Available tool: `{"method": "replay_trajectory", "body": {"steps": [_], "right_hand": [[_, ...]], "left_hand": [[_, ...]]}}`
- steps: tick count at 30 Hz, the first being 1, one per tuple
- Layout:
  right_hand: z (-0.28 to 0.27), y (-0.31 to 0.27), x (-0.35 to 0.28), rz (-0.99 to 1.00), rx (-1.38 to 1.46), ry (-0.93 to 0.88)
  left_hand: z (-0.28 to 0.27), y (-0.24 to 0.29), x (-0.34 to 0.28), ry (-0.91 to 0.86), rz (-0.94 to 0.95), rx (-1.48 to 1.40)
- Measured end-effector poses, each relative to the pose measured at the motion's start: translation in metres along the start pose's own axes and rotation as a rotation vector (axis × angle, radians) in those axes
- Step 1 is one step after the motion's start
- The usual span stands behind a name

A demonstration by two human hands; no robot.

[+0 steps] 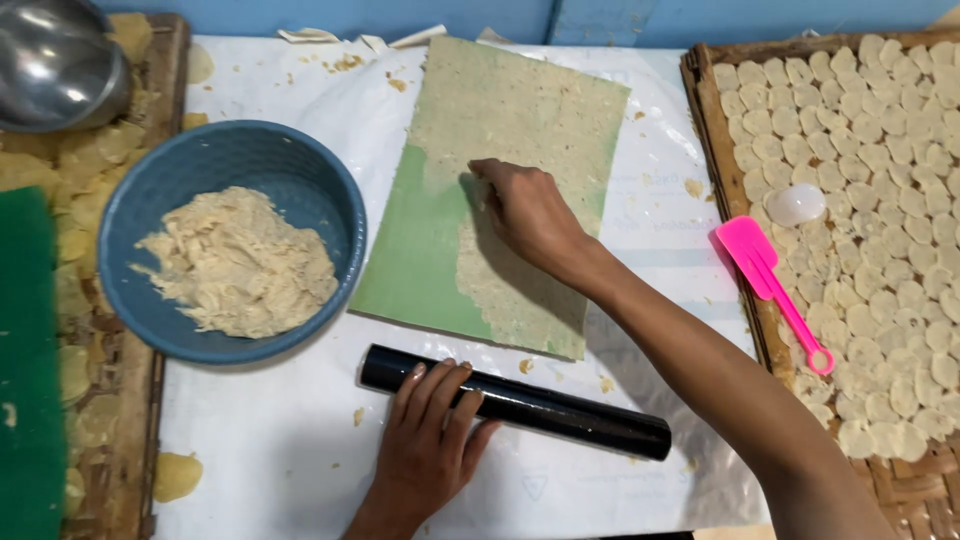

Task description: Flattening and spreading dough onto a plastic-covered board using a rolling pin and spatula to prepare crackers.

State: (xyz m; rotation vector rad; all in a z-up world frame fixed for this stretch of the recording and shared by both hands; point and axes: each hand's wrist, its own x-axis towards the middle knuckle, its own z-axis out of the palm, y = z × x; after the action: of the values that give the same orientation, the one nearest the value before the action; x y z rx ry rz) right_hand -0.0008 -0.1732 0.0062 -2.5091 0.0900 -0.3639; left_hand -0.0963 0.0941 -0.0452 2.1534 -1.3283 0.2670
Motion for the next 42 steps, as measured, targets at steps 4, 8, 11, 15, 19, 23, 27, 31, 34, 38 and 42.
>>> {"method": "replay_trajectory", "body": {"steps": [4, 8, 11, 15, 19, 23, 27, 31, 34, 38, 42], "right_hand": [[0.021, 0.000, 0.017, -0.067, -0.184, 0.010], [0.033, 0.021, 0.023, -0.087, -0.303, 0.056], [0.038, 0.034, 0.055, -0.254, -0.373, 0.119], [0.055, 0.006, 0.084, -0.475, -0.388, -0.051], [0.066, -0.019, 0.085, -0.669, -0.352, -0.216], [0.065, -0.022, 0.083, -0.735, -0.363, -0.204], [0.063, -0.018, 0.070, -0.754, -0.378, -0.257], [0.040, -0.016, 0.040, -0.755, -0.364, -0.326], [0.012, -0.014, 0.011, -0.676, -0.316, -0.369], [-0.050, 0.003, -0.044, -0.350, -0.367, -0.169], [-0.123, 0.029, -0.128, 0.119, -0.491, 0.058]], "left_hand": [[-0.002, -0.001, 0.001, -0.002, 0.004, -0.049], [0.002, -0.002, -0.002, -0.033, -0.008, -0.063], [0.005, -0.004, -0.002, -0.066, -0.003, -0.032], [0.000, -0.002, 0.004, -0.021, 0.030, -0.015], [0.003, -0.004, -0.001, -0.086, -0.008, -0.051], [0.005, -0.006, -0.002, -0.088, -0.008, -0.102], [0.003, -0.006, 0.001, -0.078, 0.003, -0.093], [-0.002, -0.006, 0.003, -0.053, 0.019, -0.122], [0.001, -0.007, 0.000, -0.063, 0.017, -0.154], [0.005, -0.010, -0.005, -0.029, 0.027, -0.083], [0.007, -0.015, -0.009, -0.045, 0.043, -0.118]]}}
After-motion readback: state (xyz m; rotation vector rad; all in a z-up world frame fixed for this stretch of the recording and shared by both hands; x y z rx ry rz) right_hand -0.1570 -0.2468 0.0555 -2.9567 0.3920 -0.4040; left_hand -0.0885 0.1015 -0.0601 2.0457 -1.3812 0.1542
